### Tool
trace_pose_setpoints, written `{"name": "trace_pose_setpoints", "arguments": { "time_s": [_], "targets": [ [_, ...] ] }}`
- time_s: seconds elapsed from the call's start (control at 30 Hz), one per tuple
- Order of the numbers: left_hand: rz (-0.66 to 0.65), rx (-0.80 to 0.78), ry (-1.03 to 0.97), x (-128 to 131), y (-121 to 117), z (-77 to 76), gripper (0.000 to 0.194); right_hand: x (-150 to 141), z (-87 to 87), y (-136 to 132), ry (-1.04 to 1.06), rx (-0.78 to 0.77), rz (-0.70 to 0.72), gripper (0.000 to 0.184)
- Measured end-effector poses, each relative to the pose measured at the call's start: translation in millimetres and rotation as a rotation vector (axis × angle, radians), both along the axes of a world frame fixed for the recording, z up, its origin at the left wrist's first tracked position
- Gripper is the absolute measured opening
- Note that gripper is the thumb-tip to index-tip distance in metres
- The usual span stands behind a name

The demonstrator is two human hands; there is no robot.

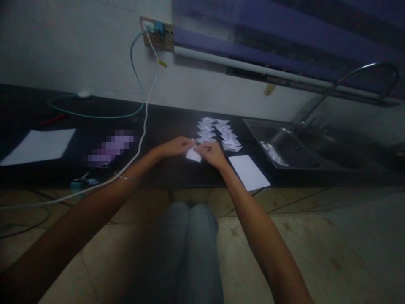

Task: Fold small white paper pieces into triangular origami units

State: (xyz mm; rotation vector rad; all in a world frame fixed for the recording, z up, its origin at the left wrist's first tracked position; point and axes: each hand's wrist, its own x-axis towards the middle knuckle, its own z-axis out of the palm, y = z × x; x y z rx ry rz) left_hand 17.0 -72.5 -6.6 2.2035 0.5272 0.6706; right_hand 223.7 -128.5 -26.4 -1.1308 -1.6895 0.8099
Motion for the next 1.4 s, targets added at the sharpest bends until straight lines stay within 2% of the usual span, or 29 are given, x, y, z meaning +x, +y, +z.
{"name": "trace_pose_setpoints", "arguments": {
  "time_s": [0.1,0.27,0.47,0.6,0.67,0.87,1.03,1.17,1.3,1.4],
  "targets": [
    [0.010,0.022,-0.039,2,1,-1.1,0.053,-3,2.3,-1,0.027,0.005,0.010,0.031],
    [0.130,0.029,-0.120,-2,-2,3.8,0.052,-5,3.3,0,0.088,0.065,-0.026,0.027],
    [0.031,-0.109,-0.117,-2,-6,6.5,0.062,-5,1.3,-1,0.110,0.057,-0.079,0.029],
    [-0.034,0.009,-0.083,-1,-5,3.9,0.053,-3,1.3,0,0.107,0.067,-0.035,0.030],
    [-0.017,0.061,-0.050,0,-5,3.1,0.046,-3,1.3,1,0.113,0.079,-0.011,0.030],
    [0.220,0.158,0.007,1,-8,1.6,0.033,-5,3.5,0,0.116,0.064,0.031,0.037],
    [0.234,0.299,0.110,-1,-10,2.6,0.036,-9,7.4,-4,0.098,0.064,0.026,0.038],
    [0.190,0.431,0.164,-2,-8,0.3,0.041,-9,6.9,-4,0.053,0.058,0.028,0.041],
    [0.146,0.375,0.213,-3,-4,-2.7,0.038,-9,6.1,-3,0.020,0.044,0.034,0.040],
    [0.095,0.305,0.161,-3,-4,-1.7,0.038,-8,6.1,-3,-0.010,0.046,0.027,0.043]
  ]
}}
